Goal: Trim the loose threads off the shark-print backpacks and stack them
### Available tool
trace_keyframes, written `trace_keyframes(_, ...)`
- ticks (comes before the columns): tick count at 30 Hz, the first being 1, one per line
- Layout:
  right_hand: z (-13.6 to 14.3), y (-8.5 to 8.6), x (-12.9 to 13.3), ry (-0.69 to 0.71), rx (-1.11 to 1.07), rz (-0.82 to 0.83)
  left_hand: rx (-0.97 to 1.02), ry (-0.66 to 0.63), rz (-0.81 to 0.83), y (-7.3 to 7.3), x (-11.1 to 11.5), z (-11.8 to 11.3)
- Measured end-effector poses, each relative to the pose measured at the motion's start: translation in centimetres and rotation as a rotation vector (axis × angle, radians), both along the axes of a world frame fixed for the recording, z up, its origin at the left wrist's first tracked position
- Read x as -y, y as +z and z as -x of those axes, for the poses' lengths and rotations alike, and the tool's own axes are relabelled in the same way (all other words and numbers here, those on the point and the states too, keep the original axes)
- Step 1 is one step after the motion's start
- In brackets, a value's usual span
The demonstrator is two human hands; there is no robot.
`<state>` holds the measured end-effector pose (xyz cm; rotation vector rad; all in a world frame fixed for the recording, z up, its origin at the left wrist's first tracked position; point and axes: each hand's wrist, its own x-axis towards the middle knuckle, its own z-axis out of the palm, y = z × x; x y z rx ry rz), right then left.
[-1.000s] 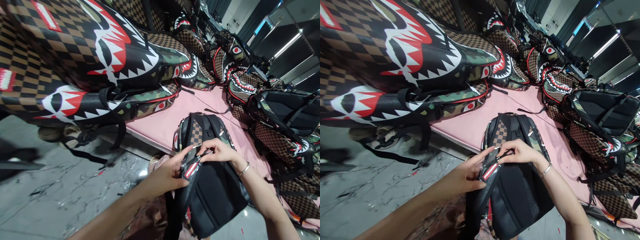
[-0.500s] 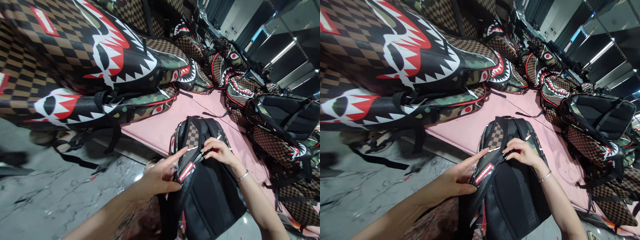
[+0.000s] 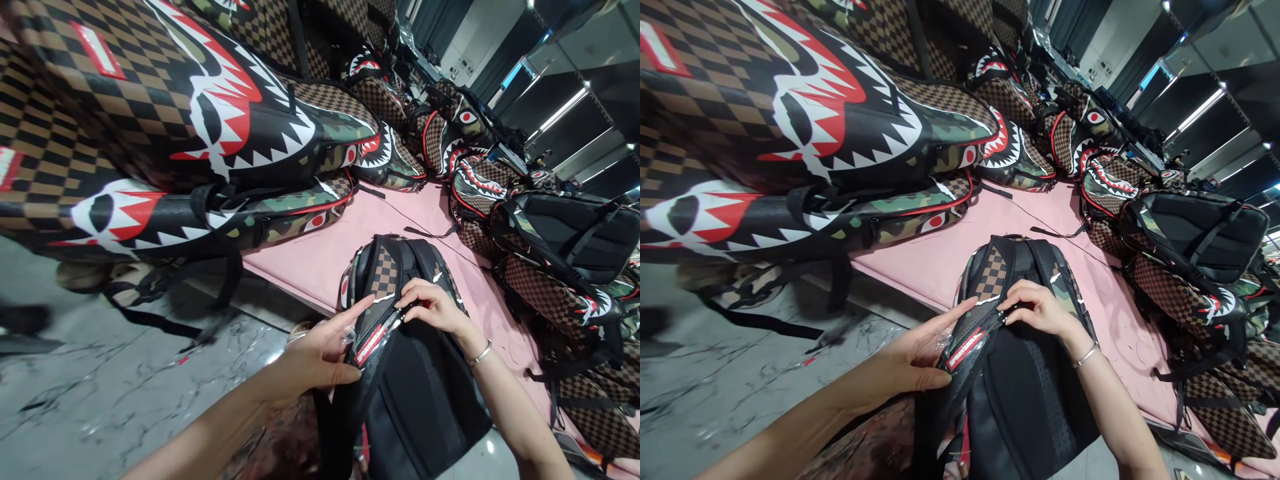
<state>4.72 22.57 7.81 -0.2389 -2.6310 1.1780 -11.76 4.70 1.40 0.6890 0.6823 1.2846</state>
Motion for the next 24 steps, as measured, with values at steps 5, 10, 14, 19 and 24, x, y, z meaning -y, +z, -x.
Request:
trace_keyframes(5, 0.3, 0.3, 0.3, 0.026, 0.012, -0.089, 0.004, -0.088, 0.045, 0.1, -0.3, 0.4)
trace_keyframes(10, 0.8, 1.0, 1.4, 0.123, 0.073, -0.143, 0.04, -0.122, -0.008, -0.1, -0.7, 0.1)
trace_keyframes(14, 1.2, 1.7, 2.8, 0.176, 0.094, -0.174, 0.055, -0.117, -0.034, -0.1, -0.9, -0.2)
trace_keyframes(19, 0.1, 2.3, 3.2, 0.09, 0.054, -0.185, 0.113, -0.127, -0.082, 0.5, -1.1, -0.3)
trace_keyframes(24, -2.0, 2.1, 1.1, -0.14, -0.033, -0.164, 0.134, -0.159, -0.089, 1.6, -1.2, -0.2)
